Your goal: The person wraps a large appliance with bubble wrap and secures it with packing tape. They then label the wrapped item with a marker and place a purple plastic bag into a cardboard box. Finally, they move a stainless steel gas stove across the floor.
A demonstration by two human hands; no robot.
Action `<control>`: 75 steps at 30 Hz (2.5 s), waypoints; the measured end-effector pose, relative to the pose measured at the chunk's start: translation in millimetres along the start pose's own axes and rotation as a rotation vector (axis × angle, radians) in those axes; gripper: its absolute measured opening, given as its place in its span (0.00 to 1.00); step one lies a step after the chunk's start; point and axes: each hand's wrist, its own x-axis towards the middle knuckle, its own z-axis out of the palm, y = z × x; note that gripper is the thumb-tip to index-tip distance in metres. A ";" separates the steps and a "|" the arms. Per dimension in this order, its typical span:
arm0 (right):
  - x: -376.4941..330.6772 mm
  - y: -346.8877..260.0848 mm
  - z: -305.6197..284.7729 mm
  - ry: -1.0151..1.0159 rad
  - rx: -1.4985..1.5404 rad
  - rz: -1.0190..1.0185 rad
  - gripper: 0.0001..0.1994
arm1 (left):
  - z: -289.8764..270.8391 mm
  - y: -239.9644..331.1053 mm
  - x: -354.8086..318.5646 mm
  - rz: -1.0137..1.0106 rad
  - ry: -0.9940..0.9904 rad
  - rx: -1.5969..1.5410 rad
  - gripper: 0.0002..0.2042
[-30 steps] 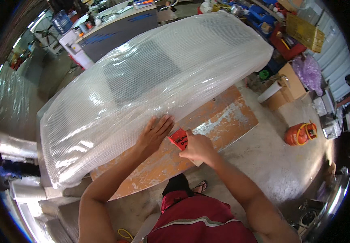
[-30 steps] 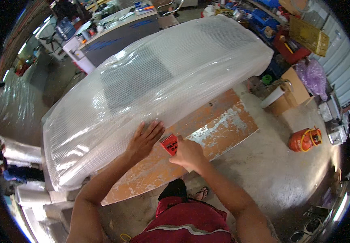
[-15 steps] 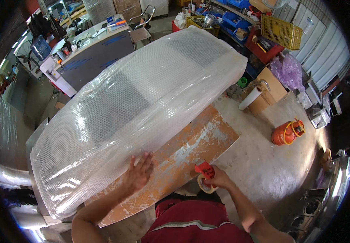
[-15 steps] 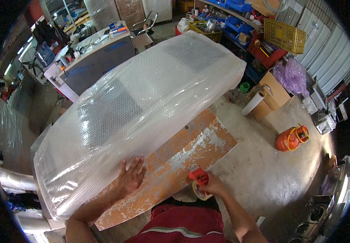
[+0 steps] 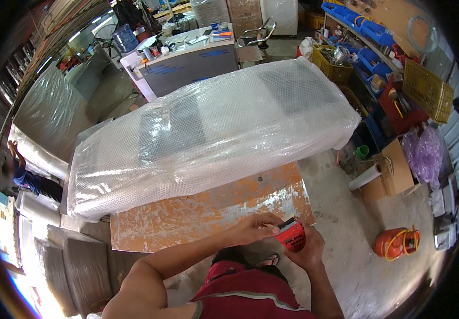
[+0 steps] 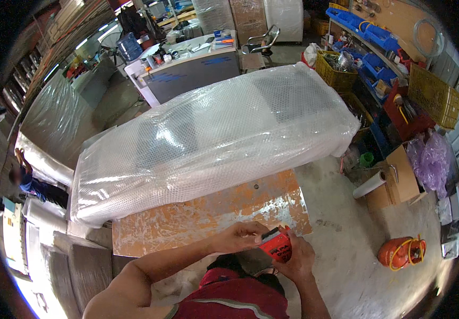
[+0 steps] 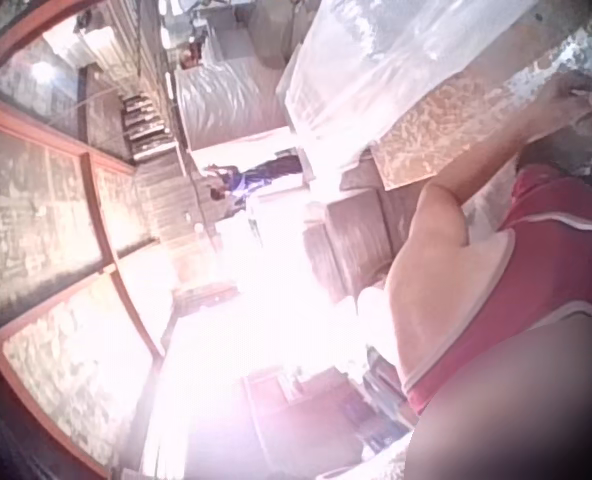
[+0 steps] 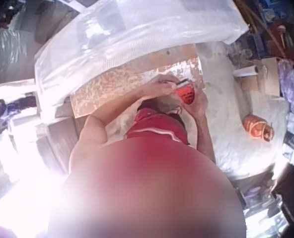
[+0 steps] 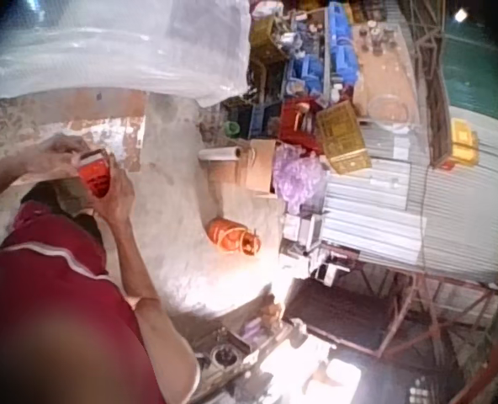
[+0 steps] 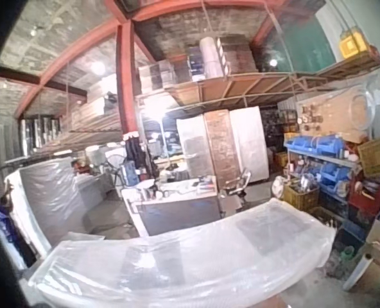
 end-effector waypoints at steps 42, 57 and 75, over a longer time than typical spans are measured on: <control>240.4 -3.7 -10.6 0.035 0.151 0.452 0.40 | -523.6 167.6 473.8 -0.405 0.681 1.096 0.33; 185.5 11.8 -29.6 0.104 0.199 0.294 0.44 | -113.1 60.0 145.1 0.484 0.602 1.440 0.18; 111.7 19.7 -11.5 0.026 0.123 0.378 0.41 | -111.7 63.9 188.4 -0.165 0.780 1.127 0.19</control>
